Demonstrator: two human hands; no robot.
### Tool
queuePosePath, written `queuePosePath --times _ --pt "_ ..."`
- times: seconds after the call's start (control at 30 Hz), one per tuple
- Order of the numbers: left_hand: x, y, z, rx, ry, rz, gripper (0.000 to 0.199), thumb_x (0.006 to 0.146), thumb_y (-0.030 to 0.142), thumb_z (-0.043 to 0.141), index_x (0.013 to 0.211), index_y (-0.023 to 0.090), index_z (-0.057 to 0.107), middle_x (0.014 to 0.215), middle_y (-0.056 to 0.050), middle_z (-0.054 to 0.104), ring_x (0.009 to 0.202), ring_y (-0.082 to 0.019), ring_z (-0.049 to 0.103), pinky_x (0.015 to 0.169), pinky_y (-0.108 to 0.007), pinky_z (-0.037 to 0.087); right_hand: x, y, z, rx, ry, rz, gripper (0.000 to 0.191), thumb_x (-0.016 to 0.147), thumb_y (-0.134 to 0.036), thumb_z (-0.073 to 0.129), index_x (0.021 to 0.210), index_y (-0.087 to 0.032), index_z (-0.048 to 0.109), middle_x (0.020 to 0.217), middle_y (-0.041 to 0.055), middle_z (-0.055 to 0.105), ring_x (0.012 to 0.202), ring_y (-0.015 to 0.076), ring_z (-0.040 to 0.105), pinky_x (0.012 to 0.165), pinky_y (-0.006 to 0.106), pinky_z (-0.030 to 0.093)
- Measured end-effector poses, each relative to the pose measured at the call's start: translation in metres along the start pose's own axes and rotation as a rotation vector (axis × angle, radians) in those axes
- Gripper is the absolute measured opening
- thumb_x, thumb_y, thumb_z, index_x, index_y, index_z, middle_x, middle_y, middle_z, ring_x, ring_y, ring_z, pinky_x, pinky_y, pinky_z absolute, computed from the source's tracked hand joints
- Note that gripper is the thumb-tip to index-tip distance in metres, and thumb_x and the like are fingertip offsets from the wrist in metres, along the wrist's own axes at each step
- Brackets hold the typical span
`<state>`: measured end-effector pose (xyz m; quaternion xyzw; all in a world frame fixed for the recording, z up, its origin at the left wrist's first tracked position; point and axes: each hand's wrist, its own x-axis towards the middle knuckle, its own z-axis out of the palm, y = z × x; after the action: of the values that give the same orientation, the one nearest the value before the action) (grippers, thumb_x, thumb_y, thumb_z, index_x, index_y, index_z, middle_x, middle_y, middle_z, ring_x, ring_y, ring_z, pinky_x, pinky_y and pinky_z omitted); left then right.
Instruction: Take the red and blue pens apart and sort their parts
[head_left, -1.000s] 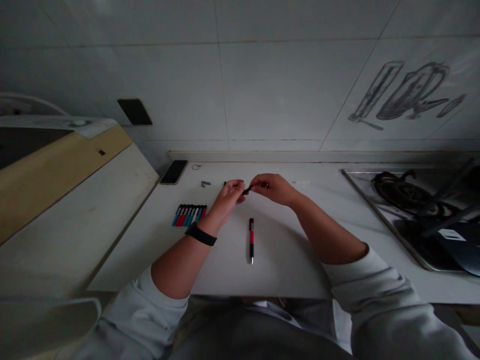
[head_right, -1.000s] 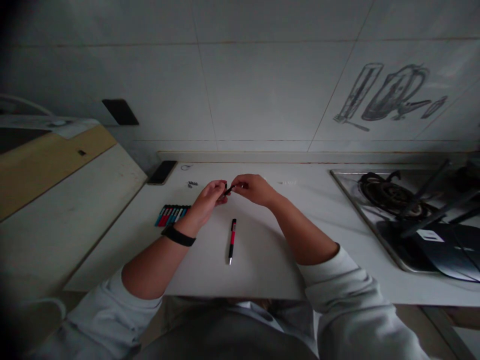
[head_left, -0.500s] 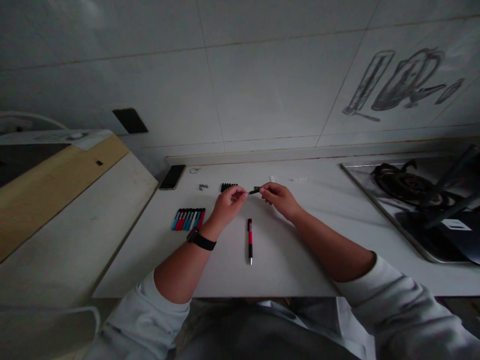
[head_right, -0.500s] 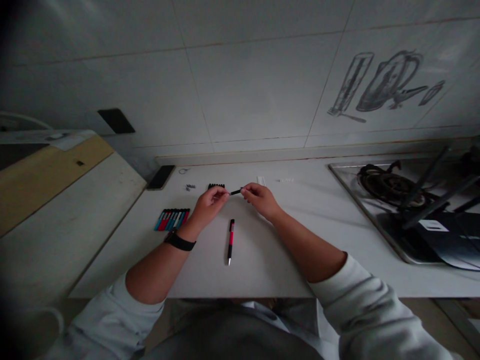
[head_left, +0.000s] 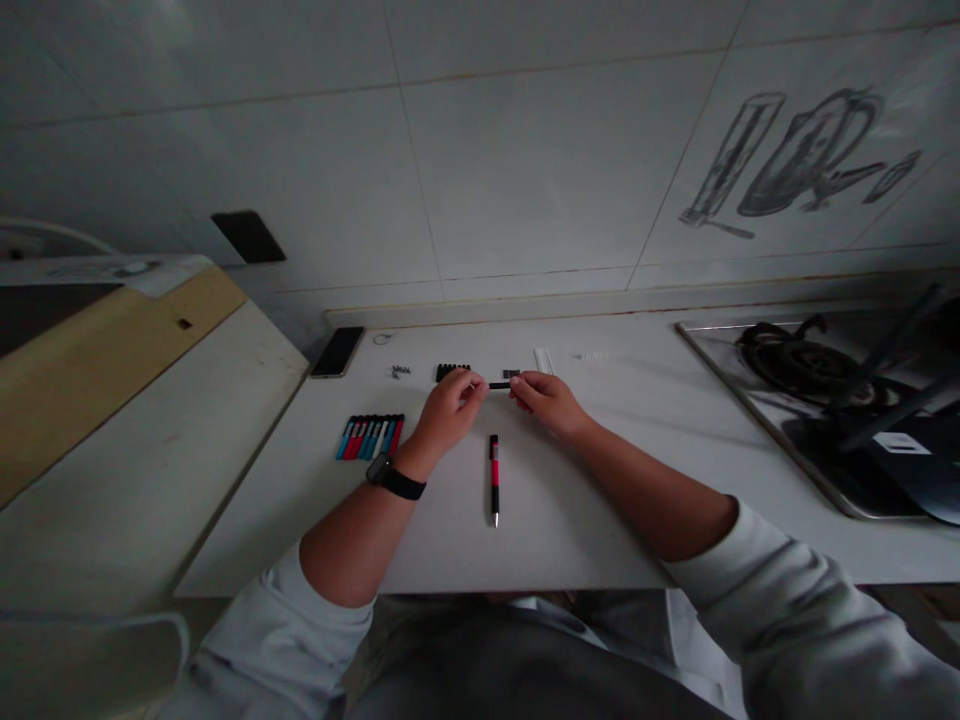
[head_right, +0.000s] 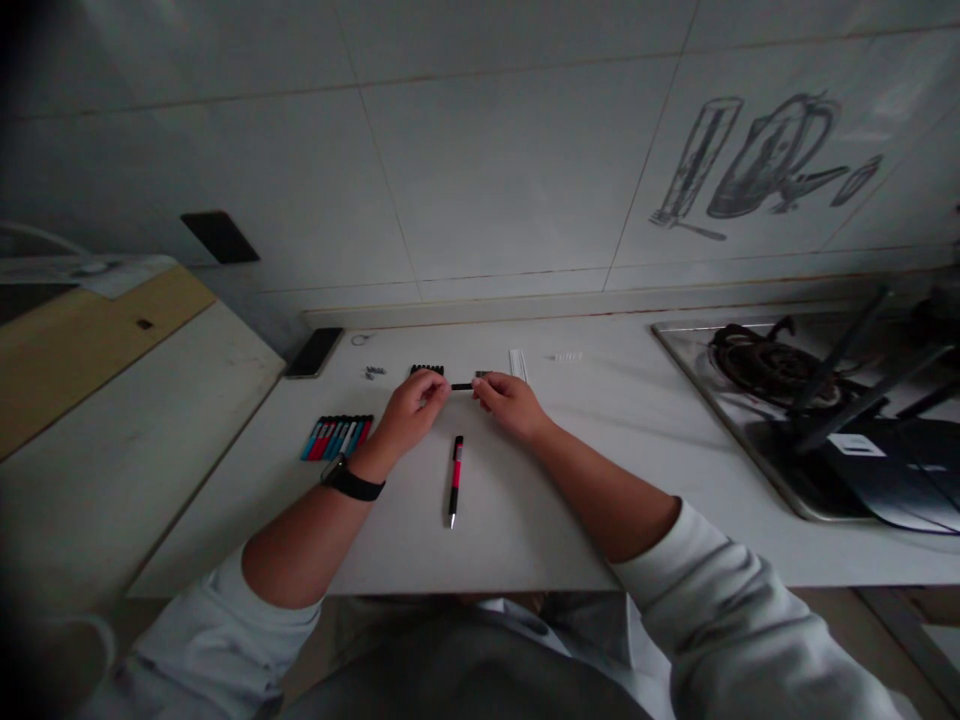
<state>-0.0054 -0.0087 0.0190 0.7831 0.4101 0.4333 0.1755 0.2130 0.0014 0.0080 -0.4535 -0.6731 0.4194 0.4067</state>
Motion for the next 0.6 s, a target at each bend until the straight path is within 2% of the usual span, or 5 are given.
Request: queuePosePath --times 0.2,0.4,0.53,0.6 --pt "0.0014 0.0021 -0.0016 0.007 0.012 -0.008 0.025 0.106 0.032 0.049 0.086 0.021 0.06 0.091 -0.003 0.061 0.087 -0.018 0.058 0.081 -0.031 0.047 -0.0022 -0.0012 0.001 -0.054 0.003 -0.099 0.035 0.093 -0.056 0.059 0.084 -0.022 0.061 0.072 -0.0016 0.058 0.068 0.0151 0.052 0.066 0.029 0.04" --pt "0.0018 0.0044 -0.001 -0.013 0.04 -0.028 0.02 0.104 0.033 0.053 0.091 0.021 0.062 0.097 -0.005 0.063 0.093 -0.018 0.059 0.085 -0.031 0.05 -0.0025 0.0002 0.0025 -0.024 -0.028 0.006 0.045 0.099 -0.061 0.046 0.084 -0.022 0.062 0.07 0.0001 0.06 0.065 0.0151 0.054 0.062 0.028 0.043" --pt "0.0013 0.0031 -0.0001 -0.021 0.048 -0.025 0.015 0.103 0.029 0.056 0.093 0.021 0.064 0.098 -0.005 0.062 0.093 -0.018 0.06 0.084 -0.031 0.051 -0.0026 -0.0017 0.0038 0.096 -0.007 0.007 0.035 0.091 -0.057 0.061 0.102 -0.024 0.059 0.077 -0.0023 0.061 0.065 0.0149 0.057 0.059 0.027 0.046" --pt "0.001 0.002 0.0002 -0.016 0.049 -0.024 0.013 0.102 0.028 0.057 0.093 0.021 0.064 0.099 -0.005 0.062 0.093 -0.019 0.06 0.084 -0.031 0.051 -0.0031 -0.0041 0.0045 0.122 -0.023 0.044 0.035 0.092 -0.058 0.058 0.1 -0.024 0.059 0.079 -0.0012 0.061 0.065 0.015 0.058 0.057 0.027 0.047"
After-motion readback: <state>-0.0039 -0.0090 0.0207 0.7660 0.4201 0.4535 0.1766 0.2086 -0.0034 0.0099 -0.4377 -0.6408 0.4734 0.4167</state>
